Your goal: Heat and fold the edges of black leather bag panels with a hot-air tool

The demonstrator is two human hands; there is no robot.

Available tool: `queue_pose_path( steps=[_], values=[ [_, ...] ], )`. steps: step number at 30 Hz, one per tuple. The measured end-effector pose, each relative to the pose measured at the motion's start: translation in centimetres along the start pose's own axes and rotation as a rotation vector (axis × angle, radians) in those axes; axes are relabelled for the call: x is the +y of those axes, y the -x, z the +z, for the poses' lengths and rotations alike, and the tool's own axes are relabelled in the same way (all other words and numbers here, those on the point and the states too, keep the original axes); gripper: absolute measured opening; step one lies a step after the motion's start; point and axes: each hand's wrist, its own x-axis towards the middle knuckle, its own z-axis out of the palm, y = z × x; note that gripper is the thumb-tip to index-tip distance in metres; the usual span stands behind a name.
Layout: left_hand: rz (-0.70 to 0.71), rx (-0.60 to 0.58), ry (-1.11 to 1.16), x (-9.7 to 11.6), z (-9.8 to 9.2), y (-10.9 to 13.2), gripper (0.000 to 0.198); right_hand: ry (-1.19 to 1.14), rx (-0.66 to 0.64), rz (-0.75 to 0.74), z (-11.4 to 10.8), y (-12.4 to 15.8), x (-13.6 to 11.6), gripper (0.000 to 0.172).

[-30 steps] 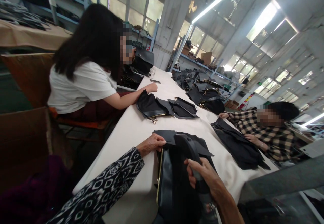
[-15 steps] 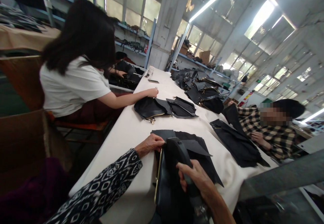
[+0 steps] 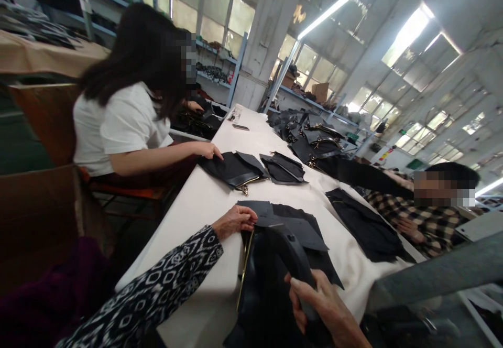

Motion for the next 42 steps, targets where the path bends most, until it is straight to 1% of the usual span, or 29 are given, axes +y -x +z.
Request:
queue_pose_path(
  steps=[4, 8, 12, 16, 19, 23, 27, 30, 33, 36, 39, 42],
  values=[
    [0.008, -0.037, 0.035, 0.1, 0.0, 0.0, 0.025, 0.073, -0.007, -0.01, 1.4, 0.2, -0.1, 0.041],
    [0.018, -0.05, 0.046, 0.1, 0.3, 0.0, 0.019, 0.151, -0.023, -0.046, 2.6, -0.8, -0.2, 0.031],
    [0.029, -0.065, 0.056, 0.0, 0.5, 0.0, 0.018, 0.222, 0.011, -0.073, 3.2, -2.3, -0.7, 0.034],
    [0.029, -0.078, 0.058, 0.0, 0.6, 0.1, 0.017, 0.237, 0.066, -0.113, 2.9, -3.1, -1.7, 0.036],
    [0.031, -0.086, 0.061, 0.0, 0.6, 0.1, 0.017, 0.222, 0.082, -0.108, 2.1, -2.4, -1.9, 0.035],
    [0.027, -0.077, 0.07, 0.0, 0.7, 0.0, 0.018, 0.179, 0.034, -0.07, 1.5, -0.3, -1.1, 0.034],
    [0.026, -0.072, 0.062, -0.1, 0.6, -0.1, 0.019, 0.172, 0.047, 0.032, 2.3, 0.9, 0.0, 0.034],
    [0.032, -0.079, 0.03, -0.3, 0.4, -0.2, 0.019, 0.173, -0.006, 0.011, 3.0, 0.2, 0.2, 0.028],
    [0.064, -0.09, -0.032, -0.6, 0.3, -0.3, 0.02, 0.187, -0.029, -0.066, 3.1, -1.3, -0.3, 0.024],
    [0.114, -0.103, -0.142, -0.7, 0.2, -0.5, 0.022, 0.211, 0.022, -0.115, 2.4, -2.1, -1.0, 0.029],
    [0.179, -0.112, -0.338, -0.7, 0.1, -0.6, 0.021, 0.21, 0.057, -0.101, 1.4, -1.8, -1.3, 0.036],
    [0.298, -0.099, -0.605, -0.3, 0.0, -0.4, 0.018, 0.181, 0.058, -0.084, 0.4, -0.9, -0.6, 0.038]
  ],
)
